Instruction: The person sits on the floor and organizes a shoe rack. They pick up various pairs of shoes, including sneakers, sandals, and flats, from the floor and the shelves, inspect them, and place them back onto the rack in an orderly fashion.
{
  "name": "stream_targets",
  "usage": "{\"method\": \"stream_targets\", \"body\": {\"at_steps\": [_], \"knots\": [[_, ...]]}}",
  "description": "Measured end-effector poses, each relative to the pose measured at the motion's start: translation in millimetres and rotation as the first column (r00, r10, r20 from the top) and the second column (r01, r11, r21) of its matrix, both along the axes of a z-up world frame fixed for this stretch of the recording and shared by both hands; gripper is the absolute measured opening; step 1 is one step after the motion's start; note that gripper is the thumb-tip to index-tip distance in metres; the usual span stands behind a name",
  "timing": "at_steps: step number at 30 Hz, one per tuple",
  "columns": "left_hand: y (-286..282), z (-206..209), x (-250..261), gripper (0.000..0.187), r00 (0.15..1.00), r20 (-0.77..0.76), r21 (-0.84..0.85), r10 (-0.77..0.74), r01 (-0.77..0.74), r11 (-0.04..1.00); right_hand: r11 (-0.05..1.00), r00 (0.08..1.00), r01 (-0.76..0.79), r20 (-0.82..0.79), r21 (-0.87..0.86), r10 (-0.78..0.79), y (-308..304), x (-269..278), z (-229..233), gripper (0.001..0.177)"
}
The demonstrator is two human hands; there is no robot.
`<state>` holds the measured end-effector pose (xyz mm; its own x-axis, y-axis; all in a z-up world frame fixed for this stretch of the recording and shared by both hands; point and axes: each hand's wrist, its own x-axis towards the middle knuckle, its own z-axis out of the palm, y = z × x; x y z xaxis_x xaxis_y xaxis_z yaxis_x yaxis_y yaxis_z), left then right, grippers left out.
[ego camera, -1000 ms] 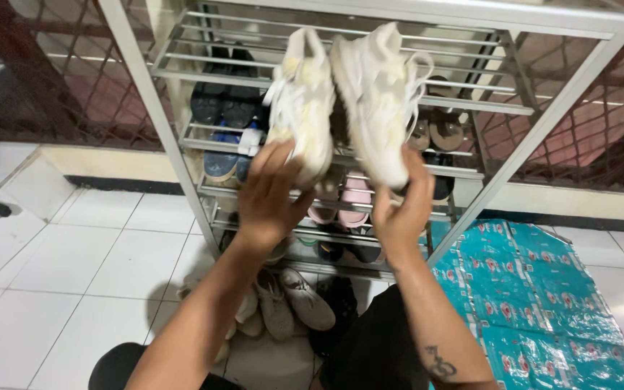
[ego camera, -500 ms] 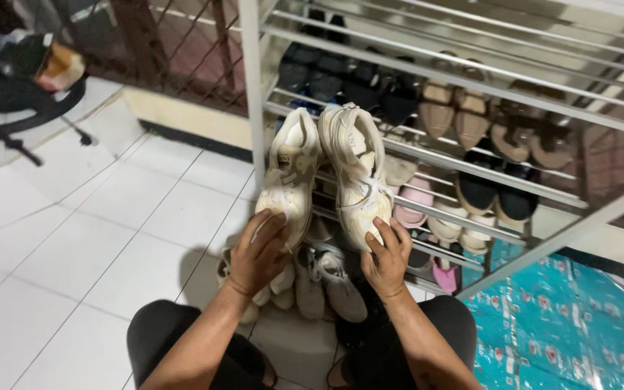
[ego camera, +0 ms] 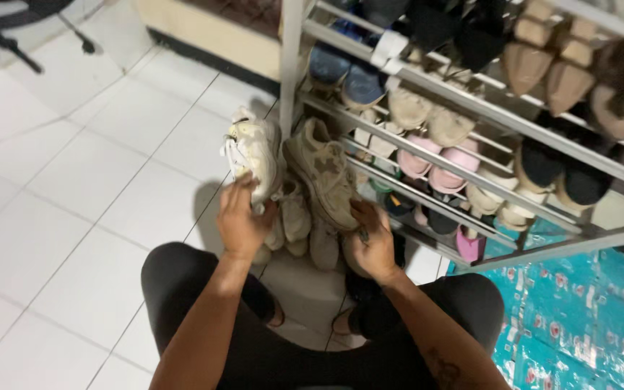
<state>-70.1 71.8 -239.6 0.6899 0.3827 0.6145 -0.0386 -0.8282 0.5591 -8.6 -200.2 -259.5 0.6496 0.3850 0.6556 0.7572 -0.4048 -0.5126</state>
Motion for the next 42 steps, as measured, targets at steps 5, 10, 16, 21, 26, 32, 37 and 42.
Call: {"method": "stream_targets", "body": {"at_steps": [5,10,16,21,26,32,37,42], "knots": [[25,-31,18,0.041,0.977,-0.159,-0.083,0.143,-0.158,0.984,0.989,0.951,-0.079,-0.307,-0.122,0.038,19,1,-41,0.051],[22,-60,24,0.046,0.955,-0.263,-0.076,0.137,-0.162,0.984,0.978,0.976,-0.138,-0.186,-0.154,0.109,25,9,-97,0.051],[6,-94,43,0.049,0.93,-0.366,-0.013,0.029,-0.036,0.999,0.933,0.897,-0.197,-0.44,-0.301,0.047,39,27,-129,0.049],[-10,-166,63,0.045,0.928,-0.37,0.173,0.043,0.024,0.985,0.894,0.948,-0.078,-0.312,-0.441,-0.071,43,46,-164,0.052],[-24,-220,57,0.052,0.72,-0.693,0.351,0.036,0.293,0.889,0.805,0.889,-0.046,-0.392,-0.591,-0.238,45,50,-176,0.057],[-44,-244,66,0.047,0.626,-0.778,0.33,0.05,0.339,0.881,0.775,0.903,-0.077,-0.374,-0.627,-0.213,44,49,-185,0.064],[-45,-241,64,0.061,0.559,-0.828,0.163,-0.034,0.298,0.941,0.8,0.86,-0.135,-0.47,-0.585,-0.199,41,44,-197,0.066],[-44,-236,70,0.057,0.605,-0.793,0.053,-0.073,0.187,0.981,0.853,0.84,-0.111,-0.507,-0.511,-0.195,42,41,-194,0.046]]}}
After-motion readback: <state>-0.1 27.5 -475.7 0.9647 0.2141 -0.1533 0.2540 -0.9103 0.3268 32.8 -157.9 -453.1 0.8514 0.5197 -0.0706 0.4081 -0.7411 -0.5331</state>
